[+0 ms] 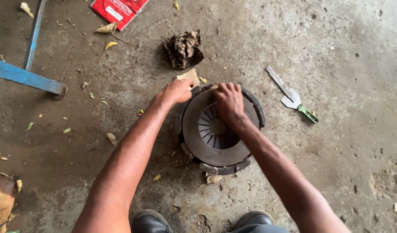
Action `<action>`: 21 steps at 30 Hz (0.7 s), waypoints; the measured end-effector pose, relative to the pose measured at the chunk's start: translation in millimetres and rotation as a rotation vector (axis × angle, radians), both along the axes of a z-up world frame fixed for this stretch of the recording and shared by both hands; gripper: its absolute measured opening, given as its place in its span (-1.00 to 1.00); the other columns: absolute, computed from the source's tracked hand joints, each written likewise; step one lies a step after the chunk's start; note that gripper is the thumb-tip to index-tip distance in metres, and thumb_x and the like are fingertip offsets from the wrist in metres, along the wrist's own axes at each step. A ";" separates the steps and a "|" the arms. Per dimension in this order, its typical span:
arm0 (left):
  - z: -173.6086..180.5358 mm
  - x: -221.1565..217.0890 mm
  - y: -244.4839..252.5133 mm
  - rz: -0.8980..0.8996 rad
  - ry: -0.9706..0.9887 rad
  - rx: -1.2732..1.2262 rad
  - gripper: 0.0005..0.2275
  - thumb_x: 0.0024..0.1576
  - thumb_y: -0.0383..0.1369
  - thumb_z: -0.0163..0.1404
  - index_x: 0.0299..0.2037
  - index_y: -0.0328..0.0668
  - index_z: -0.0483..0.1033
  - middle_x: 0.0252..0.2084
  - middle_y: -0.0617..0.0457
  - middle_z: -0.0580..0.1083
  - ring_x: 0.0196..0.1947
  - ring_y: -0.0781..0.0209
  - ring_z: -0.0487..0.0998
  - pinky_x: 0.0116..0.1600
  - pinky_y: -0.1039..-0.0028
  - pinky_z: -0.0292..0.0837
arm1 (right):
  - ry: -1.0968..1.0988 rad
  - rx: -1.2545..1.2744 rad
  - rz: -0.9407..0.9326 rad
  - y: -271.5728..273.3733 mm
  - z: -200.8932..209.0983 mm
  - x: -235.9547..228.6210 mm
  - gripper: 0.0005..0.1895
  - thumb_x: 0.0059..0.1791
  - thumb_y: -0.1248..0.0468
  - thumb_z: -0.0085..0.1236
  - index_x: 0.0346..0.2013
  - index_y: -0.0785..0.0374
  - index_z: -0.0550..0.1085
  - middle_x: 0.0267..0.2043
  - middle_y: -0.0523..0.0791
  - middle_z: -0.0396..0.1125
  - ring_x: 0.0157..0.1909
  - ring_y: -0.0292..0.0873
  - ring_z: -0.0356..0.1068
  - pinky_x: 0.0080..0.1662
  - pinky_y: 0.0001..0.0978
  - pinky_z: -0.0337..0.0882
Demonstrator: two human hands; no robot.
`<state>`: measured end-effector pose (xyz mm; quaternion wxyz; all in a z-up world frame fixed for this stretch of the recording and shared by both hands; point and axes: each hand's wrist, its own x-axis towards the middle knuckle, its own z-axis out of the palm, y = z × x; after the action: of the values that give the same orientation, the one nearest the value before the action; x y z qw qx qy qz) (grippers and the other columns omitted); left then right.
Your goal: The recorder uses sandpaper to clean and roughen the surface of a car clutch pressure plate.
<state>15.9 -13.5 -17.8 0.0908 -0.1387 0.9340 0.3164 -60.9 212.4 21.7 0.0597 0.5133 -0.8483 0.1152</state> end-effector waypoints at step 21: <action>-7.8 2.4 13.1 0.161 0.070 0.112 -0.75 0.11 -0.49 -0.12 -0.09 -0.18 0.60 -0.14 -0.32 0.58 -0.13 -0.24 0.62 -0.07 0.04 0.54 | 0.018 0.400 -0.036 -26.9 5.2 15.6 -0.81 0.04 0.40 0.04 -0.13 0.13 0.56 -0.06 -0.08 0.40 0.03 -0.08 0.35 0.04 -0.14 0.38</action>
<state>18.3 -0.4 -25.5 0.0401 -0.1969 0.9033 0.3790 -45.3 185.6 26.9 -0.0338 0.5006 -0.8629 -0.0612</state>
